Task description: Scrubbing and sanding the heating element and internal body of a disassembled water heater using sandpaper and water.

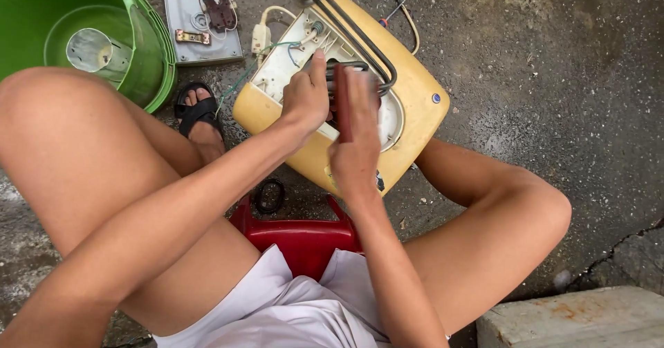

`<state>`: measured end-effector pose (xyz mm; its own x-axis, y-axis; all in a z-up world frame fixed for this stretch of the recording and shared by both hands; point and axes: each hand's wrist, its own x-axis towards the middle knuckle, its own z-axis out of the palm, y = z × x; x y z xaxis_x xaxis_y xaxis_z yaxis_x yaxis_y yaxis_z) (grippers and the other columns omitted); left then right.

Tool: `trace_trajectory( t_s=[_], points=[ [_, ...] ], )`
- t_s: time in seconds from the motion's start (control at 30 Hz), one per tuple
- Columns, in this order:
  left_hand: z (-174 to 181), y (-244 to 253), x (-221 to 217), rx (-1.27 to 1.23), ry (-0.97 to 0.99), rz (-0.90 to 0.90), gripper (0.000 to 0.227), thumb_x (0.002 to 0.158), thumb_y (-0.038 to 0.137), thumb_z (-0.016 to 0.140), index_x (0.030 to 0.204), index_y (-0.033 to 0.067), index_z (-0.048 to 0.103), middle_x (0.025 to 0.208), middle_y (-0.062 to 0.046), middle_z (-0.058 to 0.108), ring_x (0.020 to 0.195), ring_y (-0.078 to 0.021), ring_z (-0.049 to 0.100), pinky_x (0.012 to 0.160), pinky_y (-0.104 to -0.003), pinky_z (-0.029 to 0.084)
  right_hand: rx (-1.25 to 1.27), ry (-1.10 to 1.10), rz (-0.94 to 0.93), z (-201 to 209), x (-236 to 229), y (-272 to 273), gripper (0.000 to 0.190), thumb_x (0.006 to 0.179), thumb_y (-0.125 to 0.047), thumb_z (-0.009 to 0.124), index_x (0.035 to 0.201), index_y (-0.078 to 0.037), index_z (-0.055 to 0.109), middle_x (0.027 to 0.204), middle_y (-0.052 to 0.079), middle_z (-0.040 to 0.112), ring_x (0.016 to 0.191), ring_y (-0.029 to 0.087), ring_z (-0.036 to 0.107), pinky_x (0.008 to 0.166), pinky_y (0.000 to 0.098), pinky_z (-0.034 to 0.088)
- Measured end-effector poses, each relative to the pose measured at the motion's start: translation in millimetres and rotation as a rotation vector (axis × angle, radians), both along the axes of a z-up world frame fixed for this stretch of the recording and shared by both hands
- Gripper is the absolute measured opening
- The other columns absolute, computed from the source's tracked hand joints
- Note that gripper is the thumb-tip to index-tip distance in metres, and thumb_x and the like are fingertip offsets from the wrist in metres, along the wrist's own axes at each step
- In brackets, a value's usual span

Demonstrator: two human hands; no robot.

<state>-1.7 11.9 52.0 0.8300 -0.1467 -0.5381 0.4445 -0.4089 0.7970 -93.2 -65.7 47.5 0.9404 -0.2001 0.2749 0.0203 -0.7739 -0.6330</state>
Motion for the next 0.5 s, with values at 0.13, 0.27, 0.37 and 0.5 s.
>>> trace_trajectory(
  t_s=[0.13,0.27,0.37,0.5],
  points=[
    [-17,2,7,-0.032,0.018,0.010,0.074,0.100,0.062,0.015,0.103,0.0088,0.067,0.068,-0.005,0.076,0.066,-0.0206,0.076,0.072,-0.041,0.062,-0.091,0.005,-0.165,-31,10,-25,0.080,0.091,0.026,0.039,0.161,-0.011,0.032,0.167,0.006,0.037,0.157,0.024,0.030,0.132,0.0379,0.018],
    [-21,4,7,-0.023,-0.006,0.004,0.081,0.101,0.061,0.017,0.113,-0.0016,0.067,0.096,-0.024,0.075,0.100,-0.0404,0.073,0.089,-0.054,0.057,0.015,-0.103,-0.003,-39,2,-5,0.059,0.104,0.002,0.032,0.160,-0.017,0.034,0.166,0.003,0.038,0.159,0.023,0.025,0.135,0.0401,0.013],
    [-11,-4,11,-0.078,0.103,0.068,0.069,0.100,0.060,0.021,0.096,0.0042,0.060,0.083,-0.016,0.070,0.081,-0.0317,0.079,0.067,-0.042,0.054,-0.068,-0.072,0.002,-33,5,-26,0.062,0.103,0.009,0.035,0.161,-0.012,0.033,0.167,0.005,0.036,0.160,0.026,0.024,0.137,0.0482,0.015],
    [10,-7,15,-0.030,0.239,0.097,0.071,0.098,0.059,0.021,0.109,0.0050,0.067,0.084,-0.010,0.065,0.075,-0.0248,0.065,0.070,-0.042,0.060,0.219,-0.158,-0.003,-17,9,-5,0.044,0.115,-0.002,0.023,0.159,-0.004,0.029,0.165,0.016,0.036,0.160,0.035,0.030,0.143,0.0524,0.015]
  ],
)
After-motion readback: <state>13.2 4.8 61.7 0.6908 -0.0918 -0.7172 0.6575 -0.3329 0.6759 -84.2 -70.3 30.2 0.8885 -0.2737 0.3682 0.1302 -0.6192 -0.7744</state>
